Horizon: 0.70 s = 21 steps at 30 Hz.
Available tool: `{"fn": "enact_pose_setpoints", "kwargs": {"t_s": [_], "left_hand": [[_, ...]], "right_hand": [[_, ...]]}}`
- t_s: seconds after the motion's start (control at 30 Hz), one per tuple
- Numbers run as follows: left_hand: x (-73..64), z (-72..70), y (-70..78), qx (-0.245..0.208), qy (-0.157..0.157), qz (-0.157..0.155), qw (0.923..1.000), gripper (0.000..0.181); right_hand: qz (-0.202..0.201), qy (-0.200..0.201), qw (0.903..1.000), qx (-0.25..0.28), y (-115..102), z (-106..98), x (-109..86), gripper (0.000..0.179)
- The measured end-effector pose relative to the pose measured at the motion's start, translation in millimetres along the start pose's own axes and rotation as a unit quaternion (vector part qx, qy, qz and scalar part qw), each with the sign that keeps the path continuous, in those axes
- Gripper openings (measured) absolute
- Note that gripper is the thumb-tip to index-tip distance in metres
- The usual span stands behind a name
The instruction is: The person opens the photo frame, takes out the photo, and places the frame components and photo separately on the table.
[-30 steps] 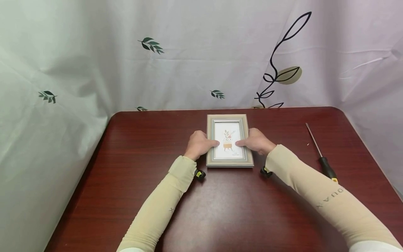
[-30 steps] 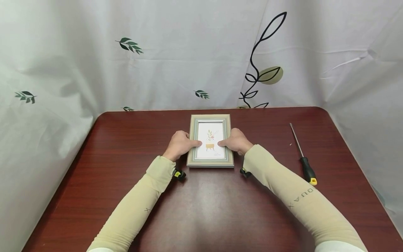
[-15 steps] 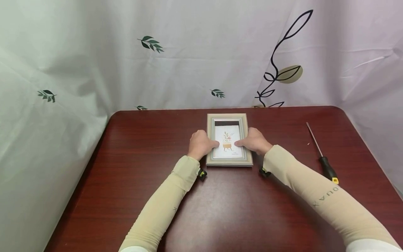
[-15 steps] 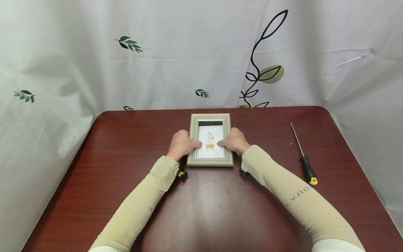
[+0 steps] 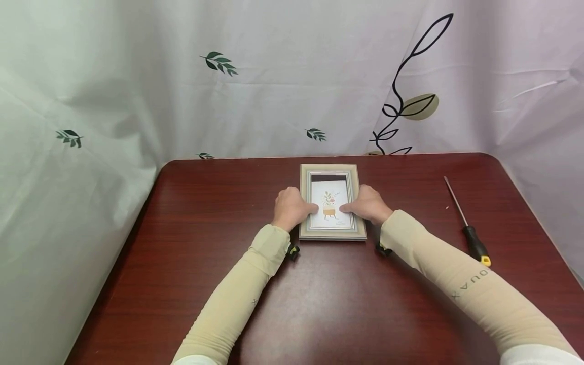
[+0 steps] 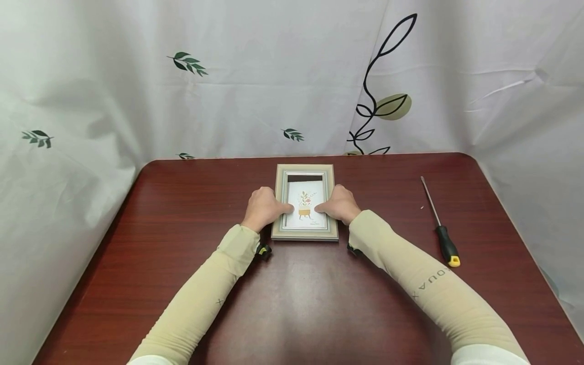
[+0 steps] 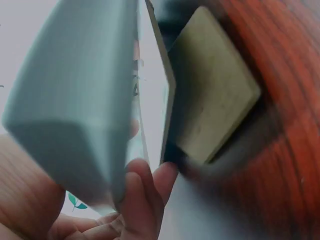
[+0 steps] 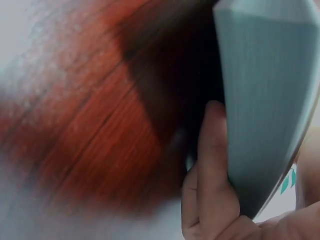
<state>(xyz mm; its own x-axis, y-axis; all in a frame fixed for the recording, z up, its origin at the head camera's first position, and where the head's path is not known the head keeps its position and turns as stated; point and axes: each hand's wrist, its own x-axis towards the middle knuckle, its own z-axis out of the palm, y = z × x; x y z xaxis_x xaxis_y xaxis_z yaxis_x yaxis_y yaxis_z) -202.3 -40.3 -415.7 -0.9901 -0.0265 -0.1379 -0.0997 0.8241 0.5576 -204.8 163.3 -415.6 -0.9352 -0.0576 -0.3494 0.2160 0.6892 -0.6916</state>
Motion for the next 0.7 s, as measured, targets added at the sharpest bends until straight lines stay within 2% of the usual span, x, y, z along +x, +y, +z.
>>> {"fn": "enact_pose_setpoints", "kwargs": {"t_s": [0.27,0.7], "left_hand": [[-2.0,-4.9,-0.2,0.002,0.006,0.005,1.0000,0.046],[-5.2,-5.8,-3.3,-0.002,0.018,0.021,0.9996,0.054]], "right_hand": [[-0.003,-0.003,0.9994,-0.034,-2.6,-2.9,-1.4,0.043],[-0.008,-0.001,0.9997,-0.022,-5.8,-9.7,-9.6,0.053]]}}
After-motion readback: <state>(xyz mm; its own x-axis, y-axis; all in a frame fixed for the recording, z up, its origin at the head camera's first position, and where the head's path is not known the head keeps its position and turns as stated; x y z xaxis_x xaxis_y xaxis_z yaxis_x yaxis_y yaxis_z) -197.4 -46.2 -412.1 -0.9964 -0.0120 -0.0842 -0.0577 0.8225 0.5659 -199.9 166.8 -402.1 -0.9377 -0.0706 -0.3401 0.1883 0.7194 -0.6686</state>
